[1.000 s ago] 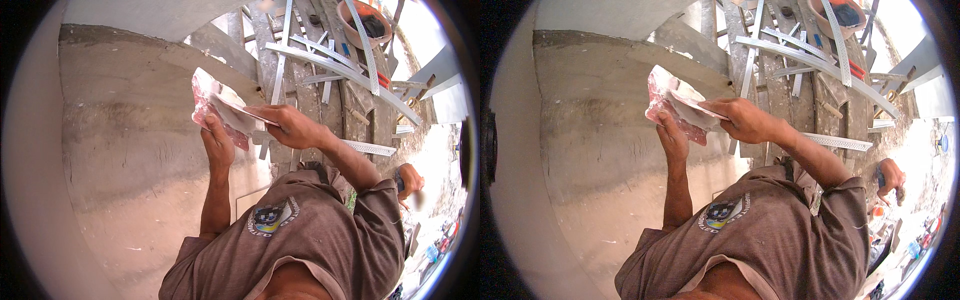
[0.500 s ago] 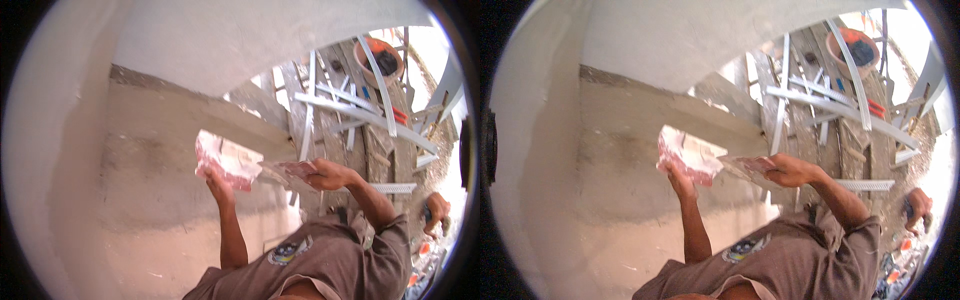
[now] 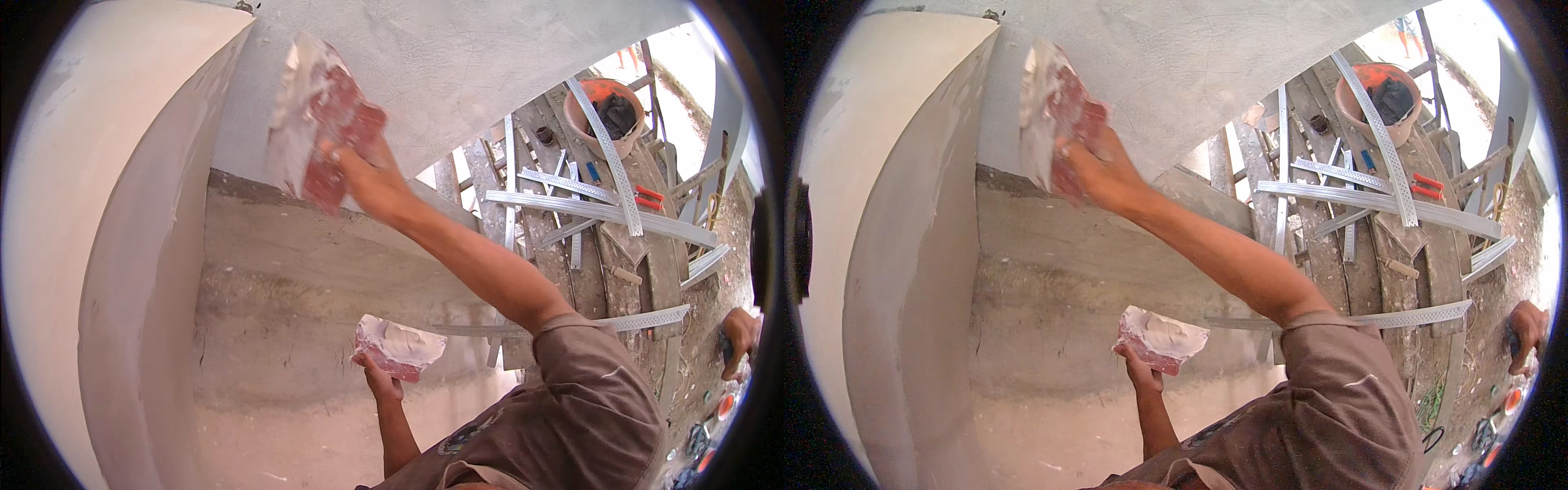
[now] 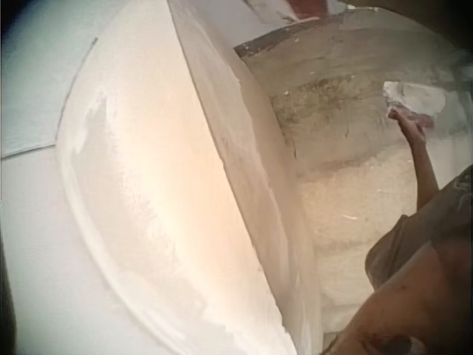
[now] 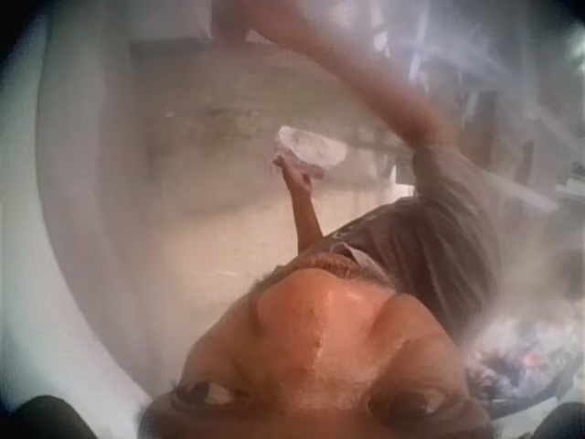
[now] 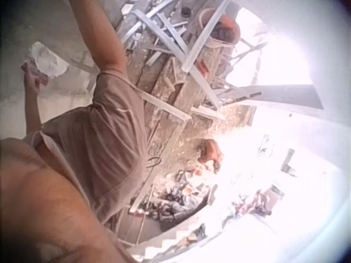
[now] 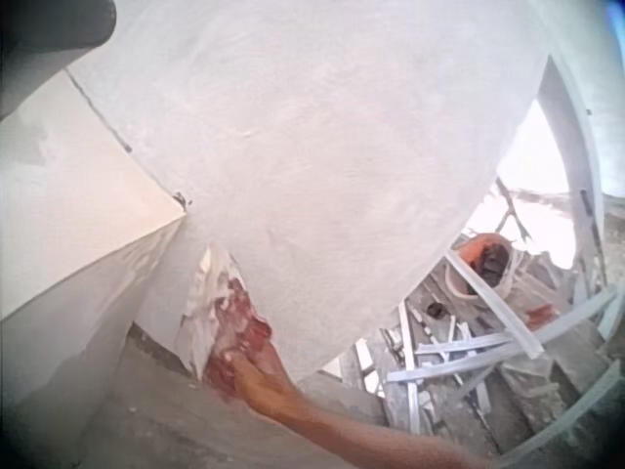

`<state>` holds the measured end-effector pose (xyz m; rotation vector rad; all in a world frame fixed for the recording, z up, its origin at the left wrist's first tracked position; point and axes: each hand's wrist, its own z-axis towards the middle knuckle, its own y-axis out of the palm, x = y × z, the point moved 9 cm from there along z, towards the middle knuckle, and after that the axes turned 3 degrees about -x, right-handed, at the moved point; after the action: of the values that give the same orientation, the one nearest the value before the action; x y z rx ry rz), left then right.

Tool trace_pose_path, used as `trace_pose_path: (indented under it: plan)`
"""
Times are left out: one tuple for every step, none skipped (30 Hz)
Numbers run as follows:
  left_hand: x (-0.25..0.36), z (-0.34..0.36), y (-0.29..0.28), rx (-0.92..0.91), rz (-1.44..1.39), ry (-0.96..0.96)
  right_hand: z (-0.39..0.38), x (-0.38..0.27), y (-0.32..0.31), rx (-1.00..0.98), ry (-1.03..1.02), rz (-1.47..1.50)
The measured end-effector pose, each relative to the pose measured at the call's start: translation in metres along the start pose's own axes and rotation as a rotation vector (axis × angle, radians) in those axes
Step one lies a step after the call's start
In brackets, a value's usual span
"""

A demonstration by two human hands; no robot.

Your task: The person applies plaster to a ceiling and wall joint using two trowels, spreading and smoothing the material across the surface.

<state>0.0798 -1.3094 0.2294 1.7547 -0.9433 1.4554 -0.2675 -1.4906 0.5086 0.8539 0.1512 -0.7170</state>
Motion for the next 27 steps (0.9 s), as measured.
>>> trace_pose_path:
  plan:
    - [-0.004, -0.006, -0.004, 0.003, -0.003, -0.012, 0.009, -0.003, 0.008, 0.022, -0.005, -0.007]
    - [-0.011, -0.006, -0.014, 0.007, -0.012, -0.004, 0.016, -0.007, 0.019, 0.052, -0.031, 0.023]
    - [-0.021, -0.001, -0.027, 0.01, -0.02, 0.003, 0.022, -0.011, 0.029, 0.082, -0.057, 0.053]
    - [-0.028, 0.001, -0.035, 0.015, -0.029, 0.007, 0.027, -0.01, 0.037, 0.114, -0.08, 0.082]
    - [-0.029, -0.003, -0.038, 0.029, -0.022, 0.005, 0.033, -0.01, 0.044, 0.128, -0.134, 0.086]
    - [-0.03, -0.007, -0.041, 0.041, -0.015, 0.002, 0.04, -0.012, 0.05, 0.143, -0.188, 0.089]
    - [-0.031, -0.011, -0.046, 0.06, -0.01, 0.0, 0.044, -0.011, 0.058, 0.155, -0.238, 0.096]
    - [-0.033, -0.012, -0.05, 0.062, -0.015, -0.008, 0.049, -0.011, 0.064, 0.178, -0.243, 0.115]
    - [-0.037, -0.012, -0.055, 0.062, -0.02, -0.015, 0.054, -0.012, 0.07, 0.203, -0.248, 0.134]
    - [-0.038, -0.013, -0.056, 0.06, -0.024, -0.025, 0.06, -0.01, 0.072, 0.214, -0.261, 0.138]
    - [-0.04, -0.015, -0.058, 0.079, -0.027, -0.039, 0.065, -0.008, 0.073, 0.226, -0.272, 0.143]
    - [-0.039, -0.019, -0.057, 0.096, -0.032, -0.054, 0.072, -0.006, 0.073, 0.221, -0.292, 0.135]
    - [-0.04, -0.021, -0.056, 0.111, -0.035, -0.069, 0.074, -0.001, 0.071, 0.218, -0.286, 0.12]
    - [-0.041, -0.022, -0.057, 0.097, -0.041, -0.057, 0.074, -0.003, 0.074, 0.21, -0.279, 0.11]
    - [-0.044, -0.022, -0.061, 0.083, -0.046, -0.045, 0.073, -0.002, 0.074, 0.205, -0.245, 0.094]
    - [-0.045, -0.023, -0.062, 0.067, -0.052, -0.032, 0.072, -0.003, 0.075, 0.169, -0.212, 0.117]
    - [-0.047, -0.024, -0.065, 0.068, -0.054, -0.037, 0.07, -0.005, 0.076, 0.132, -0.179, 0.138]
    - [-0.049, -0.025, -0.067, 0.07, -0.057, -0.041, 0.069, -0.006, 0.077, 0.066, -0.144, 0.197]
    - [-0.051, -0.026, -0.066, 0.065, -0.054, -0.05, 0.07, -0.007, 0.077, 0.006, -0.111, 0.251]
    - [-0.052, -0.027, -0.066, 0.079, -0.051, -0.053, 0.073, -0.004, 0.073, 0.027, -0.106, 0.214]
    - [-0.052, -0.03, -0.066, 0.093, -0.048, -0.056, 0.077, 0.001, 0.069, 0.047, -0.101, 0.177]
    - [-0.052, -0.033, -0.068, 0.111, -0.046, -0.058, 0.078, 0.004, 0.068, 0.065, -0.093, 0.143]
    - [-0.053, -0.035, -0.068, 0.116, -0.047, -0.067, 0.079, 0.008, 0.066, 0.08, -0.094, 0.204]
    - [-0.053, -0.036, -0.069, 0.121, -0.048, -0.076, 0.079, 0.012, 0.064, 0.094, -0.096, 0.265]
    - [-0.053, -0.038, -0.07, 0.125, -0.049, -0.084, 0.08, 0.015, 0.062, 0.109, -0.098, 0.326]
    - [-0.054, -0.038, -0.071, 0.118, -0.057, -0.08, 0.082, 0.019, 0.061, 0.095, -0.092, 0.326]
    - [-0.057, -0.038, -0.072, 0.11, -0.065, -0.076, 0.085, 0.023, 0.058, 0.081, -0.087, 0.325]
